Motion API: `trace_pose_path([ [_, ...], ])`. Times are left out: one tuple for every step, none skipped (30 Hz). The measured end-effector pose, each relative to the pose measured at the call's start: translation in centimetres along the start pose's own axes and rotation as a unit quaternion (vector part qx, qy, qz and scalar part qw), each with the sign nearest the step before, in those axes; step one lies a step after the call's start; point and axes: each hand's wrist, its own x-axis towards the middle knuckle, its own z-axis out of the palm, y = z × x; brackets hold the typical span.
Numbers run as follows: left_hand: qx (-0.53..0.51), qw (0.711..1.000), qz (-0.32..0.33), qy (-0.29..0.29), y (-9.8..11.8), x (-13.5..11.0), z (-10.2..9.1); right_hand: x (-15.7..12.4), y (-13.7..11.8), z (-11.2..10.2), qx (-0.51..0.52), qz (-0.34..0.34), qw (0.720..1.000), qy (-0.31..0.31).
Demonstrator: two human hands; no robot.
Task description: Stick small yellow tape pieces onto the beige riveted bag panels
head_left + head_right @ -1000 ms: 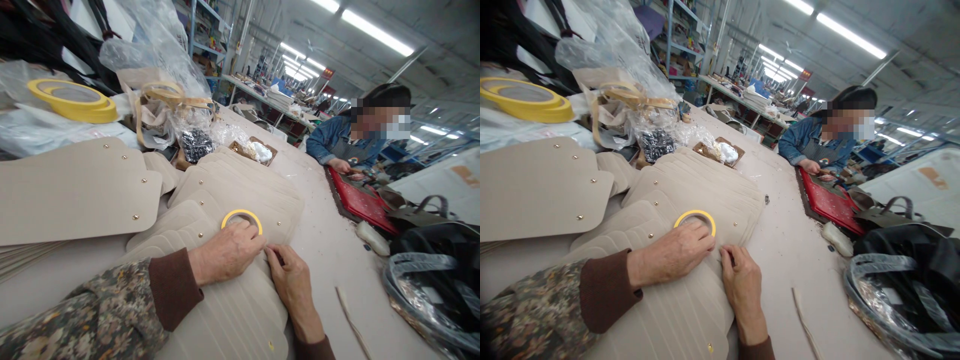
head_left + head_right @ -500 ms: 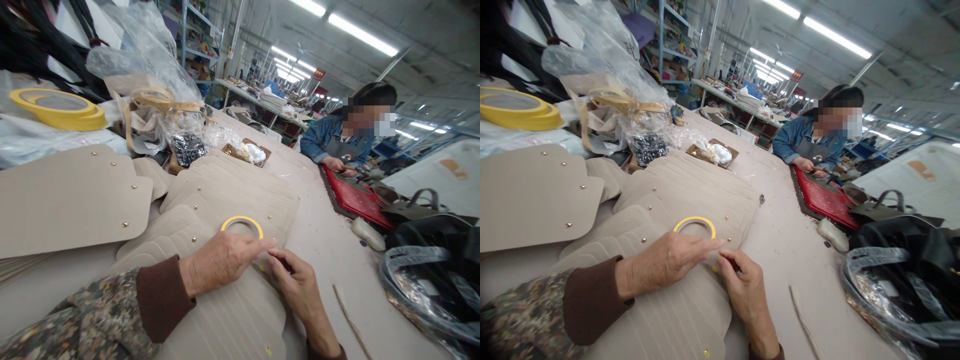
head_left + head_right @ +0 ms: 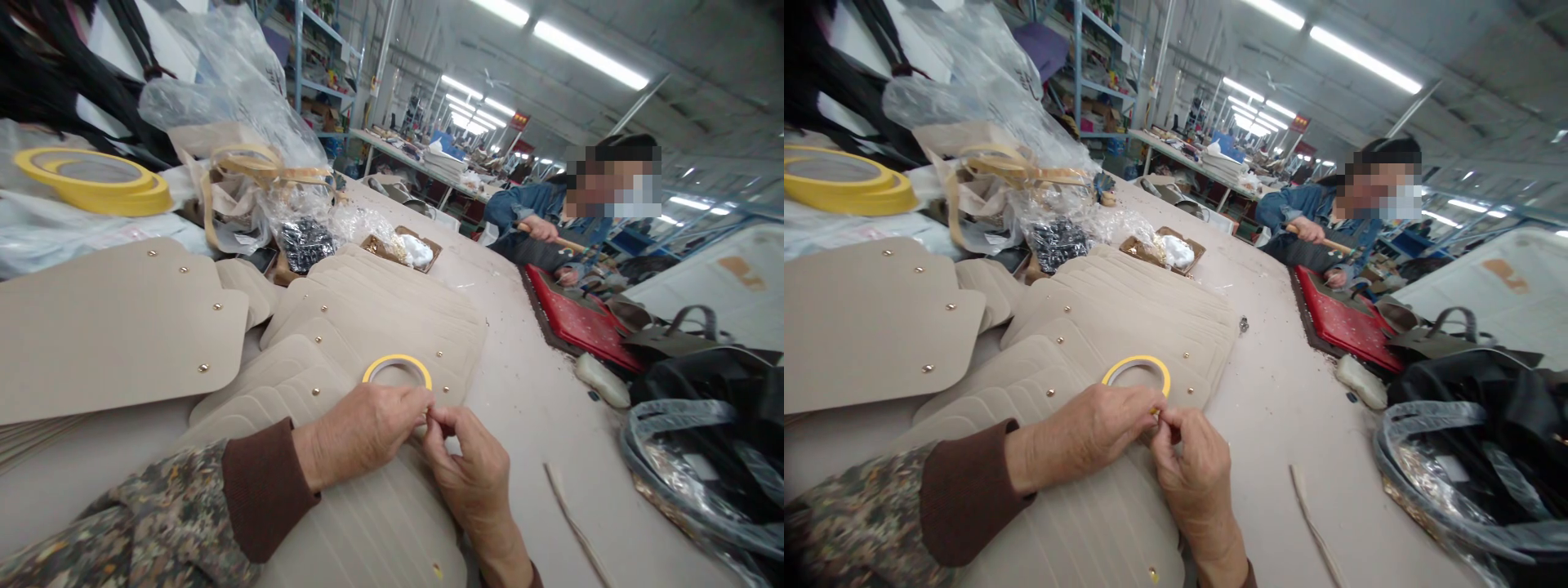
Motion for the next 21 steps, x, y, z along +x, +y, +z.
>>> trace_pose_path([
  [0.005, 1.000, -0.012, -0.007, 0.0, 0.1, -0.1, 0.0, -0.1, 0.1, 0.002, 0.012, 1.000, 0.007],
  [0.011, 1.000, -0.021, -0.011, 0.1, 0.2, -0.1, 0.1, -0.3, 0.1, 0.011, 0.031, 0.999, 0.011],
  [0.017, 0.999, -0.026, -0.010, 0.1, 0.2, -0.2, 0.2, -0.4, 0.2, 0.029, 0.062, 0.998, 0.012],
  [0.024, 0.999, -0.028, -0.008, 0.1, 0.3, -0.2, 0.3, -0.6, 0.2, 0.057, 0.106, 0.993, 0.010],
  [0.030, 0.999, -0.026, -0.001, 0.2, 0.4, -0.2, 0.5, -0.8, 0.3, 0.095, 0.161, 0.982, 0.007],
  [0.035, 0.999, -0.023, 0.011, 0.2, 0.4, -0.2, 0.7, -1.0, 0.4, 0.139, 0.220, 0.966, 0.001],
  [0.039, 0.999, -0.018, 0.024, 0.2, 0.4, -0.1, 0.9, -1.1, 0.4, 0.184, 0.277, 0.943, -0.005],
  [0.040, 0.998, -0.013, 0.040, 0.2, 0.5, -0.1, 1.1, -1.3, 0.4, 0.225, 0.323, 0.919, -0.010],
  [0.040, 0.998, -0.009, 0.055, 0.2, 0.5, -0.1, 1.3, -1.4, 0.5, 0.256, 0.357, 0.898, -0.013],
  [0.041, 0.997, -0.006, 0.069, 0.2, 0.5, 0.0, 1.6, -1.6, 0.5, 0.277, 0.379, 0.883, -0.014],
  [0.044, 0.996, -0.005, 0.083, 0.1, 0.4, 0.0, 1.8, -1.7, 0.5, 0.290, 0.392, 0.873, -0.014],
  [0.047, 0.994, -0.004, 0.094, 0.1, 0.4, 0.1, 1.9, -1.8, 0.5, 0.298, 0.402, 0.866, -0.013],
  [0.050, 0.993, -0.002, 0.104, 0.0, 0.4, 0.1, 2.1, -1.9, 0.5, 0.303, 0.409, 0.861, -0.012],
  [0.051, 0.992, 0.000, 0.112, 0.0, 0.4, 0.2, 2.1, -2.1, 0.5, 0.306, 0.416, 0.856, -0.010],
  [0.050, 0.992, 0.002, 0.119, 0.0, 0.4, 0.2, 2.2, -2.2, 0.5, 0.307, 0.421, 0.854, -0.007],
  [0.049, 0.991, 0.006, 0.124, 0.0, 0.4, 0.2, 2.2, -2.3, 0.5, 0.308, 0.426, 0.851, -0.004],
  [0.048, 0.990, 0.009, 0.129, 0.1, 0.3, 0.2, 2.1, -2.3, 0.6, 0.311, 0.430, 0.848, -0.005],
  [0.045, 0.990, 0.012, 0.134, 0.2, 0.3, 0.3, 2.1, -2.2, 0.6, 0.315, 0.436, 0.843, -0.005],
  [0.041, 0.989, 0.015, 0.140, 0.3, 0.2, 0.3, 2.0, -2.0, 0.6, 0.323, 0.446, 0.835, -0.002],
  [0.036, 0.989, 0.017, 0.145, 0.4, 0.2, 0.4, 1.8, -1.6, 0.6, 0.334, 0.460, 0.823, 0.007],
  [0.033, 0.988, 0.020, 0.148, 0.4, 0.1, 0.4, 1.7, -1.1, 0.6, 0.347, 0.477, 0.807, 0.023],
])
